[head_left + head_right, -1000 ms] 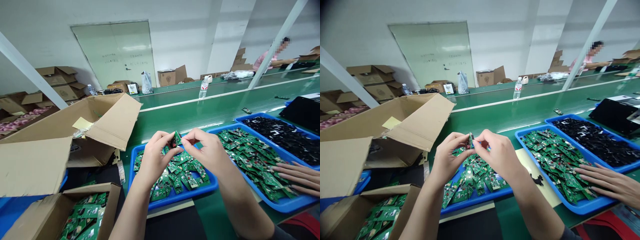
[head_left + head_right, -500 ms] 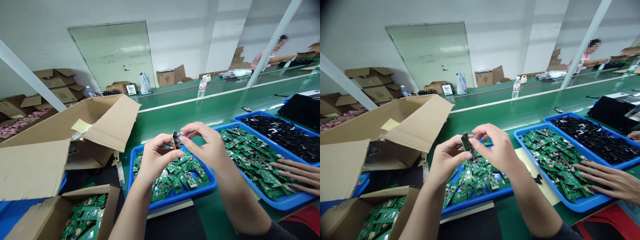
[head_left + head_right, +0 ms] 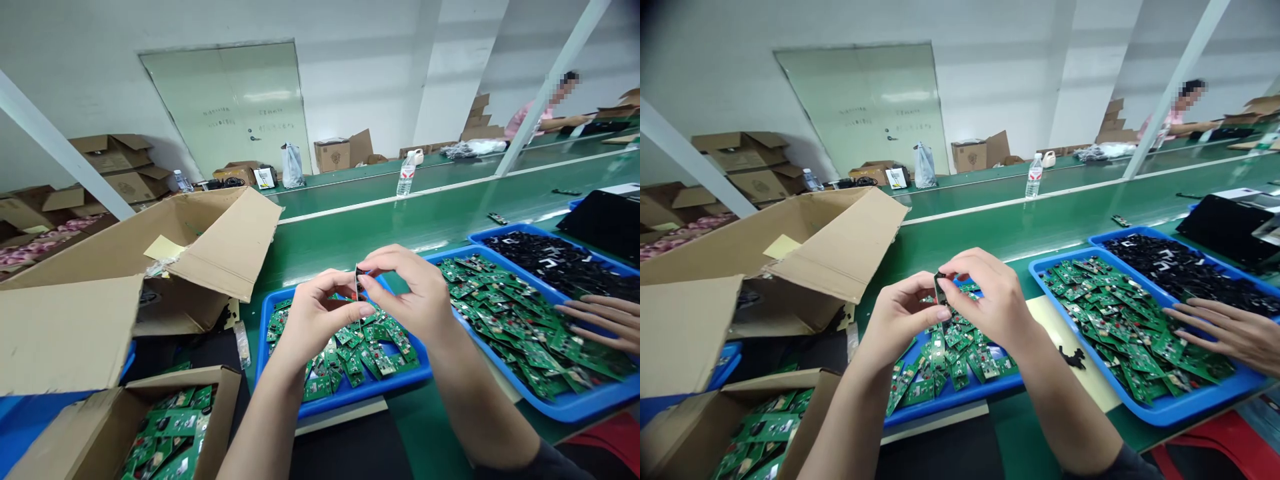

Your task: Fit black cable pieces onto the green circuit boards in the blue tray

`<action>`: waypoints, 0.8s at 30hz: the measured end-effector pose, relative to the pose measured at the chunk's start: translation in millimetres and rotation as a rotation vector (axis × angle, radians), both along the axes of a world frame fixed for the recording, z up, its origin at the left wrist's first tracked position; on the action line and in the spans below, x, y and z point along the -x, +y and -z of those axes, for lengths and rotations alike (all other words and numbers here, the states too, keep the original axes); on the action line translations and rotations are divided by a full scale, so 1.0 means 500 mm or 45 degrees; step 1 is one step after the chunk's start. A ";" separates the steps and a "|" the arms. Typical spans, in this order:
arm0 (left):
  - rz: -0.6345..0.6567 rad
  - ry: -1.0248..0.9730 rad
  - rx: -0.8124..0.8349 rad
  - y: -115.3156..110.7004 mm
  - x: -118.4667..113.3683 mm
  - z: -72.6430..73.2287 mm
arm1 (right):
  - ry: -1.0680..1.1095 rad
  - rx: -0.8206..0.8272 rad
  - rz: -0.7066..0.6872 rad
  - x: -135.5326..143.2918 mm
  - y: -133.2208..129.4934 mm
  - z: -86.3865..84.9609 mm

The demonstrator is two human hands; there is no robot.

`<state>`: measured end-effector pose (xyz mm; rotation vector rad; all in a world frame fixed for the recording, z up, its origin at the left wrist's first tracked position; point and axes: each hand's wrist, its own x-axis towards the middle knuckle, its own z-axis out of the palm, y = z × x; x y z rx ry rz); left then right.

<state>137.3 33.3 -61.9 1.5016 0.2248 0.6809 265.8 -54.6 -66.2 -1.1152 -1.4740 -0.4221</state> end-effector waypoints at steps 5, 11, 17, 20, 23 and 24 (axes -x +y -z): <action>0.086 0.072 -0.011 0.007 0.004 0.003 | 0.004 0.049 -0.068 -0.008 -0.002 0.001; 0.192 0.145 0.019 0.015 0.011 -0.006 | 0.045 0.150 -0.153 -0.010 -0.002 0.001; 0.197 0.161 0.013 0.021 0.011 -0.007 | 0.084 0.180 -0.150 -0.006 0.003 0.004; 0.232 0.175 0.030 0.022 0.010 -0.006 | 0.079 0.201 -0.165 -0.009 0.004 0.006; 0.253 0.232 0.049 0.024 0.010 -0.003 | 0.074 0.228 -0.197 -0.013 0.005 0.006; 0.267 0.248 0.054 0.025 0.010 -0.002 | 0.073 0.232 -0.204 -0.013 0.006 0.006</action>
